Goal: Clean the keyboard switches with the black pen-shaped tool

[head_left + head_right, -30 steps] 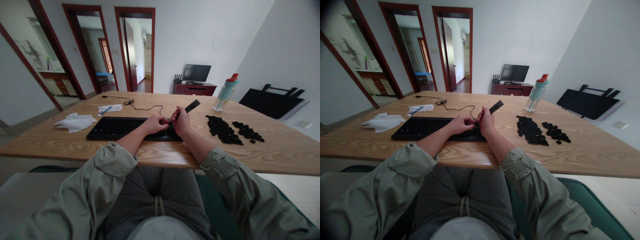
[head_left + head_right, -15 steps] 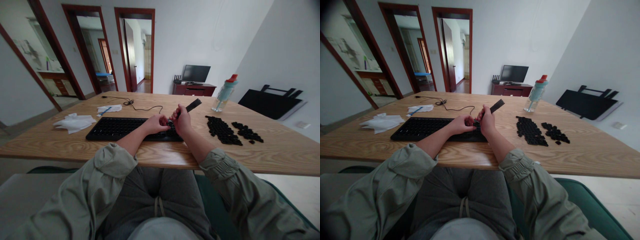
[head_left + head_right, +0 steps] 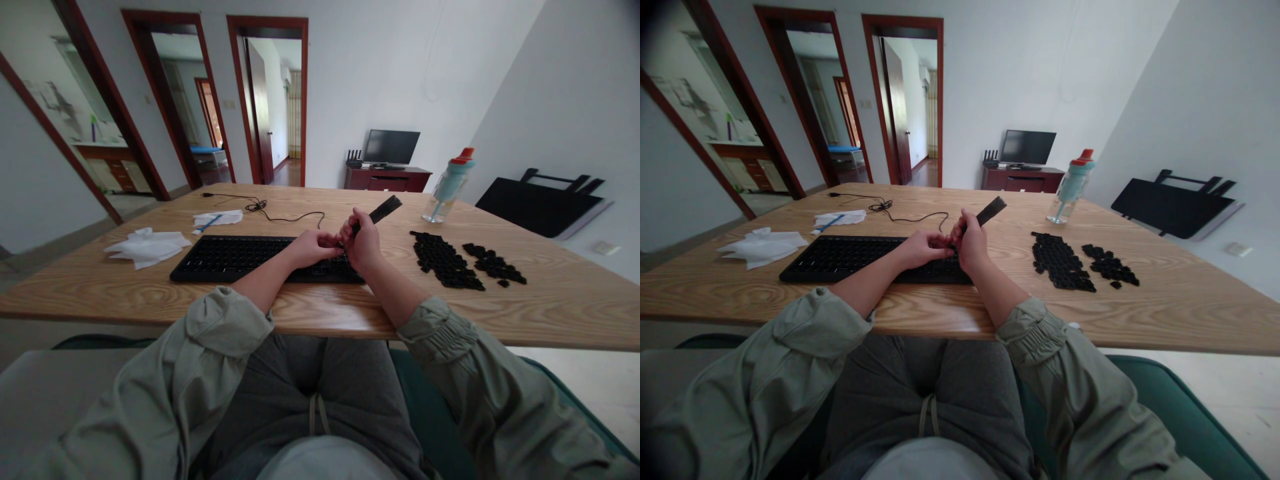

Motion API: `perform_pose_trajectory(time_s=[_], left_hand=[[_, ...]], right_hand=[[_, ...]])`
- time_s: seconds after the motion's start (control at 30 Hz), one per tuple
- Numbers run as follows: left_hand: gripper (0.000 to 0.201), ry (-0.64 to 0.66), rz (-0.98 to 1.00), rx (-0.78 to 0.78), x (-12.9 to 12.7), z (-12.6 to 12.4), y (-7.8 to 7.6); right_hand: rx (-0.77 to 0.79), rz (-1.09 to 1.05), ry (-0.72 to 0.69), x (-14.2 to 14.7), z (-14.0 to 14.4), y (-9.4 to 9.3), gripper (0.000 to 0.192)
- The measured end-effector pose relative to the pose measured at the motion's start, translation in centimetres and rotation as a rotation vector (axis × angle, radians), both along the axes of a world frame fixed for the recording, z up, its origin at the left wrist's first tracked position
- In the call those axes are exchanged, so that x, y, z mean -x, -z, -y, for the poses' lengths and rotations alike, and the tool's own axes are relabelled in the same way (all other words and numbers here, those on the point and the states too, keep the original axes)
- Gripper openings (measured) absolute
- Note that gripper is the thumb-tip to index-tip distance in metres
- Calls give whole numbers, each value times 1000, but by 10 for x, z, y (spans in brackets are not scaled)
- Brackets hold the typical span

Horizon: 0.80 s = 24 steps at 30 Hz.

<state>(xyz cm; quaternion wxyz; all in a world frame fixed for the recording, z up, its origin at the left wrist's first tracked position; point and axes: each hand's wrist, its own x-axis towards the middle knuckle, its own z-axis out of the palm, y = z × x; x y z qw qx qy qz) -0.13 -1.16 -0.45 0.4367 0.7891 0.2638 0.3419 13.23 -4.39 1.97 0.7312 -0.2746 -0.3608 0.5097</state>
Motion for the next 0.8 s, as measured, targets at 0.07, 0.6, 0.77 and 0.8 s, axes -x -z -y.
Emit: perform_pose_trajectory(time_s=[0.07,0.6,0.77,0.8], left_hand=[[39,-24,19,14,0,1,-1],[27,-183,190,-8,3,13,-16],[24,-182,208,44,2,11,-17],[23,-190,209,50,1,10,-17]], right_hand=[[0,-13,4,-1,0,-1,31],[17,162,136,-3,-2,2,15],[-11,226,134,-3,-3,4,17],[-23,235,136,-3,-4,4,16]])
